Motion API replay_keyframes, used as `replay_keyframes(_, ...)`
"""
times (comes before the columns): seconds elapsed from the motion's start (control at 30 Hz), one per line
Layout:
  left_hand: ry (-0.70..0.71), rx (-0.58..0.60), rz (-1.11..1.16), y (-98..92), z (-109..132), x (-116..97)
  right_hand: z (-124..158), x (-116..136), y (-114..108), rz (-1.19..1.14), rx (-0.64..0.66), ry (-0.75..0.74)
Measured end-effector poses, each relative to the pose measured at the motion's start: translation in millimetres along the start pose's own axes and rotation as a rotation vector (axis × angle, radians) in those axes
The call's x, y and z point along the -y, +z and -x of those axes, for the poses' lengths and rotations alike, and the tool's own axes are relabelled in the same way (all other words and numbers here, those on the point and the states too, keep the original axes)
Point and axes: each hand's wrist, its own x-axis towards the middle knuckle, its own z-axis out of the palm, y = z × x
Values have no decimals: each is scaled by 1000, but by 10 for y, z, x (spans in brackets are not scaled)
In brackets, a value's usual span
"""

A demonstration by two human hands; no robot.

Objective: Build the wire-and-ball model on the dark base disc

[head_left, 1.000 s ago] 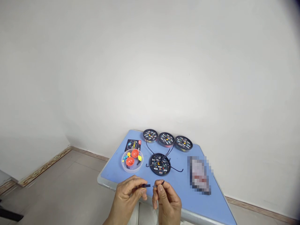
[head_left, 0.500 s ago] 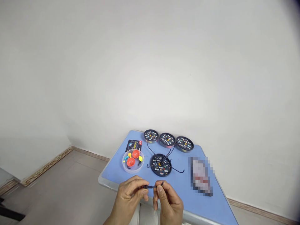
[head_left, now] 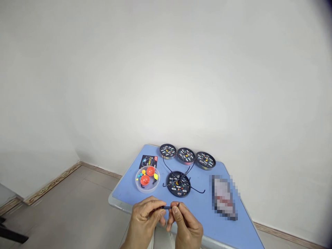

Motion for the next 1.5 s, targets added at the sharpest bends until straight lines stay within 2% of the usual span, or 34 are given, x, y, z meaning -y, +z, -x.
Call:
replay_keyframes(0.17, -20, 0, 97, 40, 50, 193, -16, -126, -12, -32, -3, -15)
replay_keyframes(0.33, -217, -112, 242, 129, 180, 412, 3, -230, -24, 15, -10, -49)
replay_keyframes(0.4, -242, -126, 269, 152, 209, 452, 4, -230, -36, 51, -2, -67)
replay_keyframes(0.6, -203, -34, 239, 142, 144, 414, -6, -134, -57, 105, -10, -56)
replay_keyframes(0.7, -205, 6, 187, 162, 40, 317, -54, -30, -75, 118, -18, -20)
replay_keyframes(0.8, -195, 29, 111, 227, -102, 175, -203, 142, -113, 147, 46, 40)
replay_keyframes(0.9, -212, 54, 67, 305, -265, 47, -463, 358, -157, 184, 164, 97)
replay_keyframes(1.0, -280, 173, 82, 339, -448, -6, -773, 553, -189, 242, 245, 126)
replay_keyframes(1.07, -319, 211, 81, 330, -591, -7, -966, 642, -196, 291, 308, 148)
replay_keyframes(1.17, -370, 181, 72, 289, -824, 10, -1194, 704, -170, 351, 416, 149)
replay_keyframes(1.27, -489, 274, 184, 251, -1025, 42, -1349, 713, -106, 425, 514, 103)
replay_keyframes(1.33, -543, 319, 260, 238, -1120, 80, -1424, 709, -56, 455, 547, 83)
replay_keyframes(1.5, -618, 339, 353, 267, -1267, 198, -1570, 681, 36, 551, 591, 44)
